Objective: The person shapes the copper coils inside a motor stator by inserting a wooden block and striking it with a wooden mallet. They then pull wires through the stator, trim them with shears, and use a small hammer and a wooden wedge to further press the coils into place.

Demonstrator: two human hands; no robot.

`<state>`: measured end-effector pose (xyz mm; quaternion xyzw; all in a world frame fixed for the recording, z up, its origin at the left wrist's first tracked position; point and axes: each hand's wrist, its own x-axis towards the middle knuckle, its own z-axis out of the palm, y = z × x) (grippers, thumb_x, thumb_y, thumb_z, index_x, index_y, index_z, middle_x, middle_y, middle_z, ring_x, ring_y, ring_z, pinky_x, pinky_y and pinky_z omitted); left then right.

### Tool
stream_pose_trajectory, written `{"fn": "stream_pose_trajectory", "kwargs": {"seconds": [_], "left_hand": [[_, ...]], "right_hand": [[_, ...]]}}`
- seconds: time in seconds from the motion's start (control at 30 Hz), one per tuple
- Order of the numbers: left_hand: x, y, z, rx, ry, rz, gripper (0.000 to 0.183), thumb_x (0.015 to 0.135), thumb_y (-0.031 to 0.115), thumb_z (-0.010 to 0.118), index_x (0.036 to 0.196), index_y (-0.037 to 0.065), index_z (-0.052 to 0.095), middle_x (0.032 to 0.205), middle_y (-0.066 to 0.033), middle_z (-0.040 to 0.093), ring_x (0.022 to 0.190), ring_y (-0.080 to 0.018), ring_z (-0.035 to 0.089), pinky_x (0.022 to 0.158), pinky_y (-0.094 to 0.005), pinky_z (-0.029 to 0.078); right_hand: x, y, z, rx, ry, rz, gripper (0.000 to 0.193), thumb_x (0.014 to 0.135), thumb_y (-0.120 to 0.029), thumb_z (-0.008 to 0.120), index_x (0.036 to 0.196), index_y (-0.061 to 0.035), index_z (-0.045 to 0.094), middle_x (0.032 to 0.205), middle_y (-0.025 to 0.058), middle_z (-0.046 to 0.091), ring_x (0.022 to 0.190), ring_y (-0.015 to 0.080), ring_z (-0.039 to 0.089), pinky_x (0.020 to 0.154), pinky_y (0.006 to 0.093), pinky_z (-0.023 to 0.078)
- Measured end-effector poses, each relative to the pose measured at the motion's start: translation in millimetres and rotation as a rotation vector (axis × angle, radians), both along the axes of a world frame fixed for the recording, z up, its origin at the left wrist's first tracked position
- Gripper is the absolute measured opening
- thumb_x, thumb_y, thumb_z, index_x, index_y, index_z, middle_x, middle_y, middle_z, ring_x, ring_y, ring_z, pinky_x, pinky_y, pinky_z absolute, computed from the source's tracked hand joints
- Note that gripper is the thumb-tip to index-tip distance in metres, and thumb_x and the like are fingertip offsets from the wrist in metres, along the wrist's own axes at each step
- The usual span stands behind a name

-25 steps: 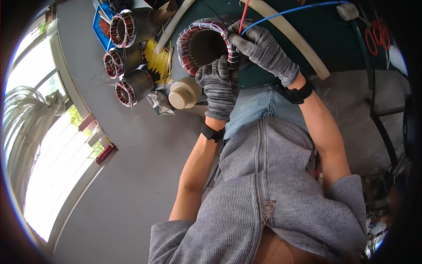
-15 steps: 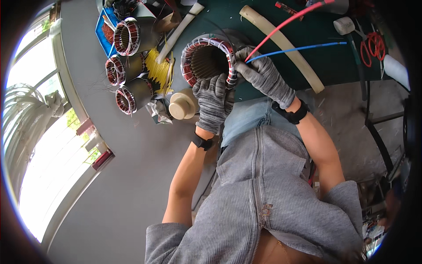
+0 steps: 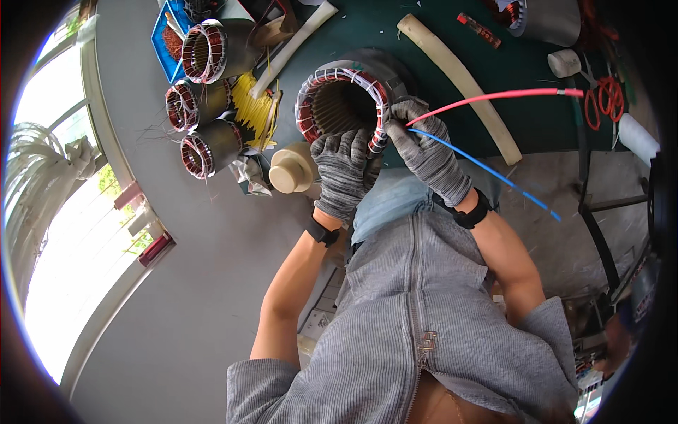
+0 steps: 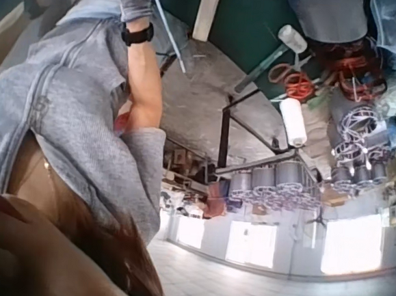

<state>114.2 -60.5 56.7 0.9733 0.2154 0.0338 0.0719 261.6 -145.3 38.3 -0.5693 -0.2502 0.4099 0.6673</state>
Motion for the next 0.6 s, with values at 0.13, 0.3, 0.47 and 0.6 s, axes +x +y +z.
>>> {"fn": "stream_pose_trajectory", "kwargs": {"seconds": [0.13,0.3,0.47,0.6], "left_hand": [[3,0,1,0.002,0.004,-0.009,0.046,0.069,0.028,0.067,0.106,0.004,0.052,0.095,-0.0115,0.056,0.084,-0.0303,0.051,0.077,-0.0453,0.035],[14,-16,-6,0.052,-0.020,0.096,0.043,0.073,0.028,0.065,0.105,0.004,0.052,0.090,-0.0097,0.055,0.082,-0.0290,0.051,0.073,-0.0444,0.034],[31,-28,-6,0.038,-0.056,0.264,0.038,0.077,0.023,0.057,0.110,0.007,0.050,0.092,-0.0128,0.055,0.087,-0.0312,0.051,0.079,-0.0457,0.035],[30,-29,-10,0.027,-0.050,0.300,0.038,0.076,0.022,0.055,0.110,0.008,0.050,0.093,-0.0125,0.055,0.088,-0.0305,0.051,0.079,-0.0451,0.034]], "right_hand": [[0,1,-15,0.080,-0.095,-0.022,0.009,0.083,-0.007,0.060,0.091,-0.0019,0.059,0.083,0.0060,0.060,0.074,0.0146,0.058,0.069,0.0277,0.048],[-4,-4,-6,0.001,0.372,-0.174,0.011,0.082,-0.007,0.062,0.091,-0.0031,0.057,0.084,0.0058,0.060,0.071,0.0138,0.056,0.068,0.0265,0.047],[-16,-5,-11,0.093,-0.340,-0.201,0.006,0.083,-0.003,0.054,0.088,-0.0050,0.056,0.083,0.0084,0.058,0.080,0.0225,0.054,0.076,0.0312,0.044],[-17,5,-6,0.001,-0.245,-0.200,0.006,0.084,-0.005,0.051,0.089,-0.0048,0.056,0.082,0.0102,0.057,0.077,0.0255,0.054,0.072,0.0334,0.044]]}}
